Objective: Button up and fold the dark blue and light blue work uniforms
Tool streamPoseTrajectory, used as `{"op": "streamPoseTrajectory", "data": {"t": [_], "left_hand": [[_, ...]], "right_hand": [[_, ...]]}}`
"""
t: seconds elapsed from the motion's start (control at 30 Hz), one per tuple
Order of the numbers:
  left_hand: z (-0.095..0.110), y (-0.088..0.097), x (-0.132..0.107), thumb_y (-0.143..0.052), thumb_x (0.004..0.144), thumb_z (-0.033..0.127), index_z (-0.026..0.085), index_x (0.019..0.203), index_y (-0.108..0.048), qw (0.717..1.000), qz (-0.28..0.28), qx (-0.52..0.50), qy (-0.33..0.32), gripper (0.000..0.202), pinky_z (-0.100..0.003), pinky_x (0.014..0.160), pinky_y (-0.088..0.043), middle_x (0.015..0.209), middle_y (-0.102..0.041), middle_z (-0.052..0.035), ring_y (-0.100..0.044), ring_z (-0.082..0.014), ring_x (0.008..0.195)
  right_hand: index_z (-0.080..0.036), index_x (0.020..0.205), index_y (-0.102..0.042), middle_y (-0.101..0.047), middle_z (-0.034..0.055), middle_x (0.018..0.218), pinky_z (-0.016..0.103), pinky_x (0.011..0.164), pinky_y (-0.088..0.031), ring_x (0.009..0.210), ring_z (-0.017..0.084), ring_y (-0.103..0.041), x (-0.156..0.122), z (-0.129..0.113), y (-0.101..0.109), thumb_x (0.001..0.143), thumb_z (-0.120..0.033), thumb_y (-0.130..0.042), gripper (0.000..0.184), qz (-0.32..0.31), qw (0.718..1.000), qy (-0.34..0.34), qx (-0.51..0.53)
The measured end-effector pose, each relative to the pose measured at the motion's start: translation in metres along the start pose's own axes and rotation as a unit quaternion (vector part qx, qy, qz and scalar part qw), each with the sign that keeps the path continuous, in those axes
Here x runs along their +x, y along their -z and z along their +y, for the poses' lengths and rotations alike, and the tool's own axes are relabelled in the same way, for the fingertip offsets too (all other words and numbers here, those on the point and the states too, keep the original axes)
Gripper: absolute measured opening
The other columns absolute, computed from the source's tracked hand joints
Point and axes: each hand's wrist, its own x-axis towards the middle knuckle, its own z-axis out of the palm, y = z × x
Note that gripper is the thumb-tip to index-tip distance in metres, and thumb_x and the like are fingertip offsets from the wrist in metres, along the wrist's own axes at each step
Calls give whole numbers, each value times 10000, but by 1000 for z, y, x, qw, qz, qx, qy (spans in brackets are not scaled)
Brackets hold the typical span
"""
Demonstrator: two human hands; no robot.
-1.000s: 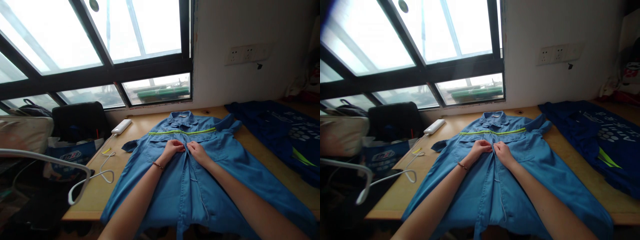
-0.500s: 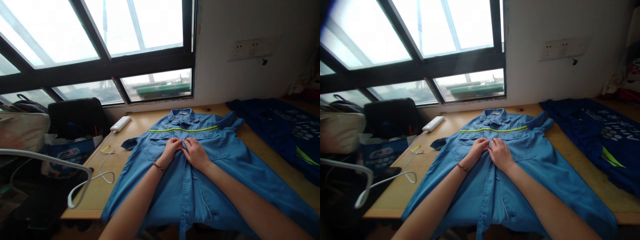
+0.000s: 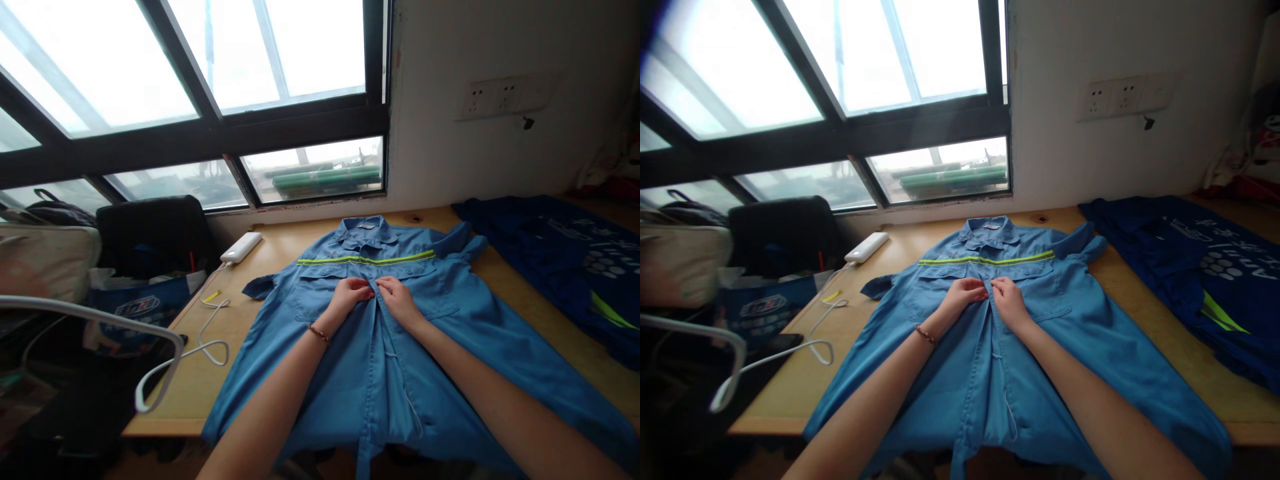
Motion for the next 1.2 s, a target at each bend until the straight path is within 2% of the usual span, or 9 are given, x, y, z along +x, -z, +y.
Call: {"op": "streamPoseTrajectory", "data": {"t": [0.1, 0.2, 0.27, 0.33, 0.6, 0.8, 0.9, 1.07, 1.2], "left_hand": [[2, -4, 4, -708, 563, 87, 88, 738, -606, 1000, 3, 20, 1, 203, -224, 607, -508, 601, -646, -34, -625, -125, 573], [16, -4, 12, -718, 545, 82, 89, 726, -610, 1000, -2, 10, 3, 211, -252, 627, -521, 595, -647, -33, -626, -130, 562], [27, -3, 18, -728, 525, 73, 84, 712, -608, 1000, 3, 5, -9, 222, -266, 646, -528, 607, -650, -39, -629, -135, 565], [35, -3, 21, -730, 517, 63, 80, 708, -607, 1000, 6, 5, -16, 228, -277, 661, -530, 617, -651, -49, -635, -144, 577], [18, -11, 16, -721, 498, 44, 69, 641, -624, 999, 4, 31, 29, 174, -261, 616, -526, 593, -640, -58, -625, -147, 553], [31, -9, 22, -717, 502, 25, 72, 646, -612, 1000, 14, 21, 17, 184, -283, 651, -526, 608, -635, -65, -631, -154, 571], [26, -10, 23, -730, 498, 50, 77, 665, -612, 1000, 14, 4, 10, 207, -279, 661, -521, 626, -639, -61, -631, -148, 581], [7, -9, 15, -757, 498, 169, 95, 728, -650, 999, -12, -4, -40, 264, -264, 671, -505, 672, -663, -41, -613, -133, 610], [4, -7, 10, -755, 504, 190, 96, 733, -654, 998, -29, -12, -46, 267, -255, 669, -497, 686, -671, -45, -602, -125, 608]], "right_hand": [[-174, 781, -682, -664, 57, 843, 345, 827, -441, 843, 196, -595, 10, 9, 7, 688, -222, -560, 160, 26, 984, -109, 141], [-176, 788, -673, -678, 33, 724, 320, 705, -499, 729, 188, -627, 21, 10, 18, 645, -231, -637, 158, 8, 923, -215, 319], [-176, 800, -666, -676, 18, 682, 284, 633, -515, 666, 170, -634, 26, 7, 24, 641, -210, -655, 163, -20, 883, -248, 397], [-174, 812, -661, -677, 9, 675, 250, 602, -520, 636, 149, -637, 28, 2, 29, 660, -188, -646, 153, -49, 861, -266, 430], [-144, 811, -673, -684, 42, 685, 285, 614, -528, 625, 166, -642, 22, -5, 23, 653, -194, -667, 166, -120, 866, -261, 410], [-151, 775, -683, -689, 40, 713, 310, 675, -515, 627, 160, -633, 20, -2, 15, 577, -198, -706, 205, -72, 853, -278, 436], [-169, 793, -686, -684, 29, 693, 338, 704, -500, 629, 166, -625, 22, 4, 14, 579, -254, -700, 230, -50, 874, -261, 408], [-183, 777, -706, -672, 32, 741, 323, 731, -464, 733, 181, -607, 17, 4, 12, 646, -300, -644, 187, -6, 986, -70, 151], [-219, 797, -707, -655, 20, 754, 280, 685, -457, 708, 158, -593, 9, -3, 9, 729, -281, -562, 172, 51, 998, 24, 27]]}}
